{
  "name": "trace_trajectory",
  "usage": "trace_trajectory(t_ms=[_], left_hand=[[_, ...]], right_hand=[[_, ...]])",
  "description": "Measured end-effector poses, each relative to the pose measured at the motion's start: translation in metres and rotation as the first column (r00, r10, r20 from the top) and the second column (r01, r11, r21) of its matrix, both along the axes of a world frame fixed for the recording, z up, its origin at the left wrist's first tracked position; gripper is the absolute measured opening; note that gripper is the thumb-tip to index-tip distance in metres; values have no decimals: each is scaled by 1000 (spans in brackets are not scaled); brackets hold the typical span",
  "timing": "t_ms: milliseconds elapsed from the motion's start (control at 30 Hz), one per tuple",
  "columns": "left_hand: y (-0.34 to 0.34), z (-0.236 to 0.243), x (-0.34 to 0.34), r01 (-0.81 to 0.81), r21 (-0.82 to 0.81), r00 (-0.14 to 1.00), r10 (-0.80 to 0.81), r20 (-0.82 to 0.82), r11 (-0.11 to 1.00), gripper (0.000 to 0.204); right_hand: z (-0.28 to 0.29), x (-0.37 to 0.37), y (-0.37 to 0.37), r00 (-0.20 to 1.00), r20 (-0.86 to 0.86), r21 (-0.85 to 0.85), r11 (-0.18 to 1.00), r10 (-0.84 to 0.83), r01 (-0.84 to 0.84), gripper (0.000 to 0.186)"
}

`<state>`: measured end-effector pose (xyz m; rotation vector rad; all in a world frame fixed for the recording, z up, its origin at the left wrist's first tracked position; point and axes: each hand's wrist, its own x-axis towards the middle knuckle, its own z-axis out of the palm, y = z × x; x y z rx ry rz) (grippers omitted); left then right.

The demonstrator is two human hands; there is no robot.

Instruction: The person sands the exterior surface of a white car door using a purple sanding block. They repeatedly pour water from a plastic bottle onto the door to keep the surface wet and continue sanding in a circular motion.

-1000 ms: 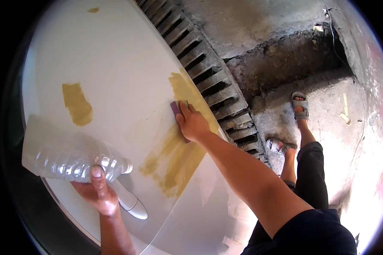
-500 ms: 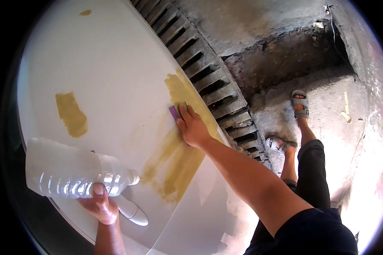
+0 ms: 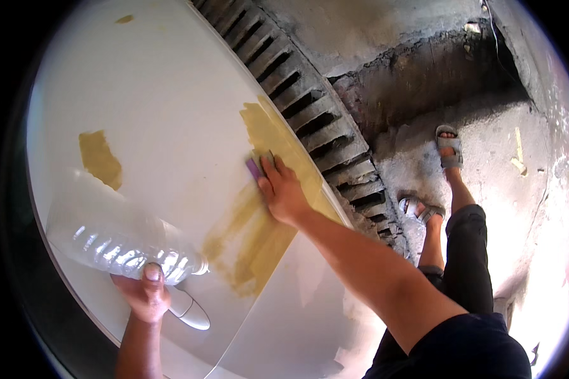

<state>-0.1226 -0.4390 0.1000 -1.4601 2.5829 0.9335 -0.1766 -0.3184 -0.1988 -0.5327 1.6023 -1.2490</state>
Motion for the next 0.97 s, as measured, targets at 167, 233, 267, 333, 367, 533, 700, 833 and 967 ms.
trace_trajectory(t_ms=[167,233,267,333,367,533,700,833,967], left_hand=[[5,-3,-7,-78,55,993,82,-84,995,79],[6,0,-2,-90,29,994,91,-68,996,81],[5,0,-1,-87,19,994,88,-66,996,82],[6,-2,-4,-62,0,996,62,-65,998,80],[6,-4,-7,-45,-13,997,44,-67,999,80],[5,-8,-17,-26,22,997,27,-77,999,75],[6,-5,-19,-34,-4,999,34,-17,999,74],[7,-4,-21,-3,-31,1000,3,-17,1000,75],[7,-7,-26,17,-40,1000,-17,2,999,81]], right_hand=[[57,34,59,992,-123,-199,980,0,-25,51],[125,22,103,975,-103,-278,935,197,-218,59],[137,24,112,986,-55,-295,941,158,-167,58],[116,25,97,992,-87,-246,963,93,-112,52],[93,28,77,991,-117,-150,986,59,-76,49],[-11,9,13,989,-141,36,998,-44,50,46],[117,37,96,983,-155,-177,976,98,-125,55],[135,24,101,980,-136,-196,966,144,-169,54],[-18,41,38,964,-231,13,991,133,-134,56]])
